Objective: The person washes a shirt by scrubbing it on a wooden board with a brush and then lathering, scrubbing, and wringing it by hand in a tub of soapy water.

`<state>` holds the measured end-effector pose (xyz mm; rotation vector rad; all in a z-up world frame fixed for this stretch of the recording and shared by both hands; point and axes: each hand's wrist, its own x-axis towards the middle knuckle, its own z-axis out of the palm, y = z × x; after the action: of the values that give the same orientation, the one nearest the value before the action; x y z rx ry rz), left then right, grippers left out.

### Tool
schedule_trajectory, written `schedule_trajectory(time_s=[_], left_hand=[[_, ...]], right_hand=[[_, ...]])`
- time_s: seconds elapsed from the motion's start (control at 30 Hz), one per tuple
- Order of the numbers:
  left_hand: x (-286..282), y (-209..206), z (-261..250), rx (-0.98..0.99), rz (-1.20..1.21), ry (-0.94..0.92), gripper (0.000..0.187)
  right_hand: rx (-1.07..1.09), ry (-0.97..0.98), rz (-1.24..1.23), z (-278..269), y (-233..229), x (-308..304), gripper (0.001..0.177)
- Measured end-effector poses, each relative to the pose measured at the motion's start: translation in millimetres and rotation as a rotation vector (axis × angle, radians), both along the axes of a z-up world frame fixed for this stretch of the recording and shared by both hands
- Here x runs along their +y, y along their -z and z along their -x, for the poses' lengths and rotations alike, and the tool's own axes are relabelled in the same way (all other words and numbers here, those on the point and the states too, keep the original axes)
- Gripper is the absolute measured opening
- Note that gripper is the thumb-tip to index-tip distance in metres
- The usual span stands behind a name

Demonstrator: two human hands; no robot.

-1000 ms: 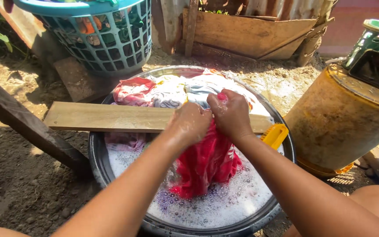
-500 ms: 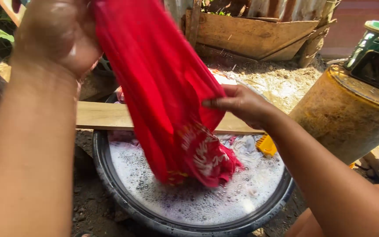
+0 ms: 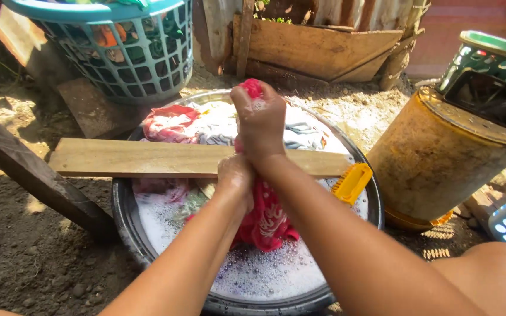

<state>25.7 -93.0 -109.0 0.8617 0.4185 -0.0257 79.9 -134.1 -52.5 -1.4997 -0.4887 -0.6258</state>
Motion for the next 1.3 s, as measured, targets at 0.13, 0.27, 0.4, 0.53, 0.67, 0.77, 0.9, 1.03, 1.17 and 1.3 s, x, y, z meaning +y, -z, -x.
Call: schedule_trajectory(time_s=[0.13, 0.27, 0.4, 0.53, 0.67, 0.77, 0.9, 1.03, 1.17, 1.3], left_hand=[[18.8, -54.5, 18.0, -0.034, -0.396, 0.041, 0.047], [35.2, -83.1, 34.2, -0.223, -0.981, 0.211, 0.052], [37.4, 14.2, 36.4, -0.127, -1.300, 0.240, 0.052], [88.7, 129.4, 27.4, 0.074, -1.145, 0.401, 0.044], [145.3, 31.9, 8.6, 0.040, -0.883, 0.505, 0.028], [143.2, -57.7, -10.2, -0.068, -1.129, 0.416, 0.031], [110.0, -162.4, -20.5, -0.342, -1.141, 0.282, 0.036], [130.5, -193.8, -54.4, -0.506, -1.366, 0.198, 0.038], [167.4, -140.0, -59.5, -0.446, -0.902, 0.011, 0.078], [112.7, -55.9, -65.5, -0.036, -0.307, 0.170, 0.122]], right_hand=[[-0.002, 0.058, 0.082, -59.5, 14.4, -39.9, 0.022], [-0.118, 0.192, 0.163, -74.3, -42.5, -80.3, 0.033], [-0.195, 0.107, 0.097, -54.6, -134.1, -80.8, 0.030], [-0.173, 0.170, 0.029, -79.9, -123.9, -118.7, 0.042], [0.160, 0.307, 0.458, -108.1, -69.3, -156.2, 0.074], [0.623, 0.200, 0.940, -69.7, -63.4, -141.2, 0.087], [0.536, -0.538, 0.661, -7.9, -70.1, -90.0, 0.080], [0.693, -0.544, 0.853, -5.5, -8.1, -64.7, 0.051], [0.560, -0.694, 0.663, -4.8, -1.3, -66.1, 0.046], [0.437, -0.645, -0.355, 18.4, -57.2, -27.6, 0.027]])
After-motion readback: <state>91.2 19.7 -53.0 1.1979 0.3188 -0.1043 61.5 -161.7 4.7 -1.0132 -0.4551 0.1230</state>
